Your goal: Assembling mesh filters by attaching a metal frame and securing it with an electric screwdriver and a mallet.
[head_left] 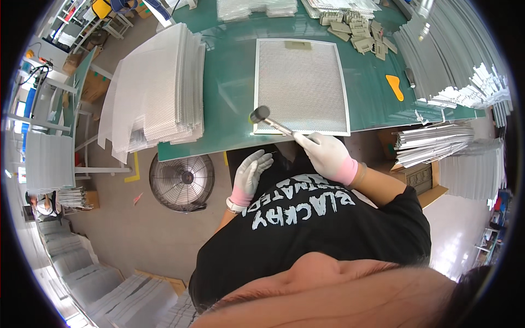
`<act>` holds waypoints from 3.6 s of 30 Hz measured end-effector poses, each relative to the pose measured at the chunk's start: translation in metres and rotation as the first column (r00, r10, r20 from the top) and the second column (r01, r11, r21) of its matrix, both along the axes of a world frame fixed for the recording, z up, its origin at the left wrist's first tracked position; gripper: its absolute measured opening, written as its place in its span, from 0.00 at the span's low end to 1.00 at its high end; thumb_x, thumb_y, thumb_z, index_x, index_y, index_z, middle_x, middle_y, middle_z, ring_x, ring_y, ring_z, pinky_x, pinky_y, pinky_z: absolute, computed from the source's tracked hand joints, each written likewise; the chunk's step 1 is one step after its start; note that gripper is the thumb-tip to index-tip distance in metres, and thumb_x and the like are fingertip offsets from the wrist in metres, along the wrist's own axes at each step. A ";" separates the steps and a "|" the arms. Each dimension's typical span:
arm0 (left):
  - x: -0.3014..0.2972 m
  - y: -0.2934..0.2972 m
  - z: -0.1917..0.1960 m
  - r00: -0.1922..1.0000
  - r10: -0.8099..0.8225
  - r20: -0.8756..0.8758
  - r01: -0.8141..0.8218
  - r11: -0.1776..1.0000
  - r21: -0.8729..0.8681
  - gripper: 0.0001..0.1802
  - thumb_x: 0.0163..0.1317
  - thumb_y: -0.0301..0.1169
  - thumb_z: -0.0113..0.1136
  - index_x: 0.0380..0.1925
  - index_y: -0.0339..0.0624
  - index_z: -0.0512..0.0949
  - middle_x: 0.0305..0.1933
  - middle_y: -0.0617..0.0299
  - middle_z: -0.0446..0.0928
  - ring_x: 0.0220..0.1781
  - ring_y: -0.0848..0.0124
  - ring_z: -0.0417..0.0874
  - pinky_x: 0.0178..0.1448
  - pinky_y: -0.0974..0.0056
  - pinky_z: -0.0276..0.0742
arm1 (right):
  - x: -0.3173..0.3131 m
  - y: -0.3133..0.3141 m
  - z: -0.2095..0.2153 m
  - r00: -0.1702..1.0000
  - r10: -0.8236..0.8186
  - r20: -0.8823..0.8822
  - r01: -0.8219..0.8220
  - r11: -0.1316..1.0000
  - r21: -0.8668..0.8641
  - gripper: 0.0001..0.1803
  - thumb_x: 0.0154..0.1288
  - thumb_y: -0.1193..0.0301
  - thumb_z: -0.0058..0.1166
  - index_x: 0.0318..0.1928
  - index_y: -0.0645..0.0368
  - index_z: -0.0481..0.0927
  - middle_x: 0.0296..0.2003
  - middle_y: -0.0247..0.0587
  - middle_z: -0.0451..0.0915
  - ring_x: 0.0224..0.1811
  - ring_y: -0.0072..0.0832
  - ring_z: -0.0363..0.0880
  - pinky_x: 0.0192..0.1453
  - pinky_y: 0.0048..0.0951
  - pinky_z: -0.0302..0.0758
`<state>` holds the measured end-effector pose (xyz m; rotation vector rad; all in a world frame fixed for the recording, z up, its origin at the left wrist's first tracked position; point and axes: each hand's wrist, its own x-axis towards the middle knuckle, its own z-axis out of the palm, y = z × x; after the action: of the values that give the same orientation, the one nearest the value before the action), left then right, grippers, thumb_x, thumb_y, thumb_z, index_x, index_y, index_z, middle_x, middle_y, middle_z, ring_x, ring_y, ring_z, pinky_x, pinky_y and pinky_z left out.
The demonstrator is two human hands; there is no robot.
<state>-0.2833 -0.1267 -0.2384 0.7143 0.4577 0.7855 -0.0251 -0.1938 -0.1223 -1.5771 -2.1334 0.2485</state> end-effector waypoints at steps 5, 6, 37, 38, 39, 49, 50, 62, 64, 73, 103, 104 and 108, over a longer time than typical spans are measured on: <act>0.009 0.008 0.013 0.994 -0.017 -0.104 0.024 0.997 0.067 0.24 0.76 0.34 0.48 0.62 0.23 0.66 0.55 0.40 0.79 0.56 0.56 0.82 0.66 0.55 0.75 | -0.007 0.004 -0.008 0.998 -0.034 0.061 0.040 0.994 -0.106 0.27 0.65 0.74 0.48 0.66 0.51 0.70 0.28 0.48 0.75 0.26 0.43 0.78 0.28 0.43 0.74; 0.010 0.009 0.016 0.991 -0.020 -0.133 0.031 0.996 0.079 0.24 0.76 0.34 0.47 0.62 0.23 0.67 0.55 0.40 0.79 0.56 0.56 0.82 0.66 0.55 0.75 | -0.007 0.004 -0.007 0.994 -0.023 0.109 0.038 0.989 -0.146 0.27 0.65 0.74 0.49 0.66 0.51 0.69 0.28 0.48 0.75 0.26 0.42 0.78 0.28 0.42 0.74; 0.035 0.078 0.070 0.565 0.683 -0.464 0.583 0.067 0.809 0.25 0.53 0.32 0.66 0.51 0.38 0.76 0.59 0.52 0.74 0.63 0.48 0.72 0.66 0.46 0.67 | 0.084 -0.159 -0.001 0.832 -0.547 0.089 0.548 0.836 0.008 0.29 0.61 0.77 0.53 0.65 0.55 0.72 0.30 0.45 0.74 0.28 0.45 0.76 0.32 0.44 0.73; 0.036 0.078 0.074 0.570 0.675 -0.468 0.592 0.057 0.804 0.27 0.51 0.33 0.68 0.51 0.39 0.75 0.60 0.52 0.73 0.64 0.48 0.71 0.66 0.46 0.66 | 0.085 -0.157 0.001 0.849 -0.513 0.124 0.525 0.846 -0.090 0.29 0.61 0.77 0.53 0.65 0.54 0.72 0.30 0.45 0.74 0.28 0.45 0.76 0.32 0.43 0.73; 0.036 0.077 0.077 0.575 0.668 -0.472 0.599 0.048 0.799 0.28 0.49 0.34 0.70 0.52 0.39 0.75 0.61 0.51 0.72 0.65 0.48 0.70 0.67 0.46 0.66 | 0.090 -0.155 0.001 0.854 -0.465 0.234 0.506 0.848 -0.159 0.28 0.62 0.77 0.52 0.65 0.54 0.72 0.30 0.45 0.74 0.30 0.45 0.77 0.32 0.43 0.73; 0.039 0.041 0.074 0.688 0.602 -0.405 0.615 -0.186 0.767 0.12 0.48 0.28 0.65 0.35 0.46 0.77 0.45 0.61 0.78 0.53 0.58 0.79 0.58 0.52 0.73 | 0.111 -0.120 -0.014 0.651 -0.699 -0.297 0.683 0.709 -0.173 0.28 0.67 0.82 0.46 0.68 0.64 0.68 0.58 0.55 0.78 0.58 0.43 0.79 0.61 0.34 0.74; 0.039 0.040 0.074 0.742 0.605 -0.288 0.529 -0.266 0.806 0.18 0.49 0.28 0.64 0.44 0.48 0.79 0.50 0.60 0.78 0.58 0.58 0.77 0.62 0.50 0.71 | 0.111 -0.118 -0.019 0.601 -0.705 -0.375 0.687 0.696 -0.209 0.28 0.67 0.82 0.45 0.68 0.64 0.68 0.59 0.55 0.78 0.59 0.42 0.80 0.61 0.33 0.74; 0.093 0.089 0.249 0.785 0.577 -0.224 0.590 -0.589 0.552 0.14 0.53 0.29 0.57 0.41 0.42 0.77 0.42 0.59 0.78 0.50 0.63 0.80 0.58 0.56 0.75 | 0.100 -0.101 -0.016 0.613 -0.540 -0.576 0.636 0.770 -0.044 0.32 0.67 0.85 0.41 0.73 0.64 0.60 0.37 0.38 0.76 0.31 0.17 0.71 0.38 0.19 0.74; 0.113 0.082 0.301 0.743 0.599 -0.299 0.669 -0.645 0.369 0.14 0.52 0.30 0.58 0.40 0.42 0.76 0.34 0.58 0.74 0.42 0.63 0.79 0.49 0.58 0.74 | 0.088 -0.094 -0.017 0.471 -0.380 -0.796 0.638 0.770 0.010 0.34 0.69 0.85 0.38 0.75 0.63 0.55 0.37 0.35 0.75 0.31 0.14 0.68 0.35 0.17 0.72; 0.198 0.131 0.301 0.849 0.472 -0.236 0.524 -0.703 0.481 0.11 0.62 0.36 0.59 0.42 0.45 0.77 0.31 0.61 0.76 0.37 0.63 0.78 0.43 0.60 0.72 | 0.049 -0.057 -0.005 0.276 -0.107 -0.955 0.539 0.840 0.062 0.33 0.72 0.80 0.36 0.76 0.62 0.49 0.35 0.37 0.74 0.28 0.16 0.67 0.33 0.18 0.69; 0.226 0.110 0.243 0.705 0.619 0.347 0.037 -0.520 0.853 0.25 0.36 0.50 0.77 0.26 0.46 0.76 0.34 0.58 0.74 0.46 0.56 0.76 0.67 0.37 0.59 | 0.148 -0.060 0.188 0.866 -0.016 -0.500 0.385 0.660 0.645 0.34 0.78 0.71 0.35 0.78 0.52 0.40 0.33 0.37 0.72 0.26 0.18 0.64 0.28 0.20 0.65; 0.228 0.108 0.243 0.695 0.627 0.352 0.013 -0.500 0.866 0.24 0.35 0.48 0.77 0.24 0.47 0.75 0.32 0.59 0.73 0.43 0.57 0.75 0.66 0.38 0.59 | 0.143 -0.057 0.200 0.857 0.007 -0.516 0.420 0.570 0.706 0.32 0.79 0.71 0.33 0.78 0.53 0.42 0.31 0.36 0.70 0.24 0.18 0.63 0.26 0.20 0.64; 0.235 0.110 0.240 0.680 0.626 0.383 -0.049 -0.482 0.875 0.20 0.34 0.42 0.75 0.19 0.49 0.72 0.27 0.62 0.68 0.37 0.59 0.72 0.65 0.41 0.61 | 0.143 -0.054 0.202 0.955 -0.180 0.234 0.027 0.843 0.537 0.26 0.76 0.70 0.42 0.72 0.57 0.62 0.39 0.49 0.81 0.29 0.35 0.80 0.36 0.34 0.79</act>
<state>-0.0486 -0.0170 0.0018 2.6044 0.2757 1.8727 0.1175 -0.2477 0.0798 -1.4393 -2.0530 -0.5908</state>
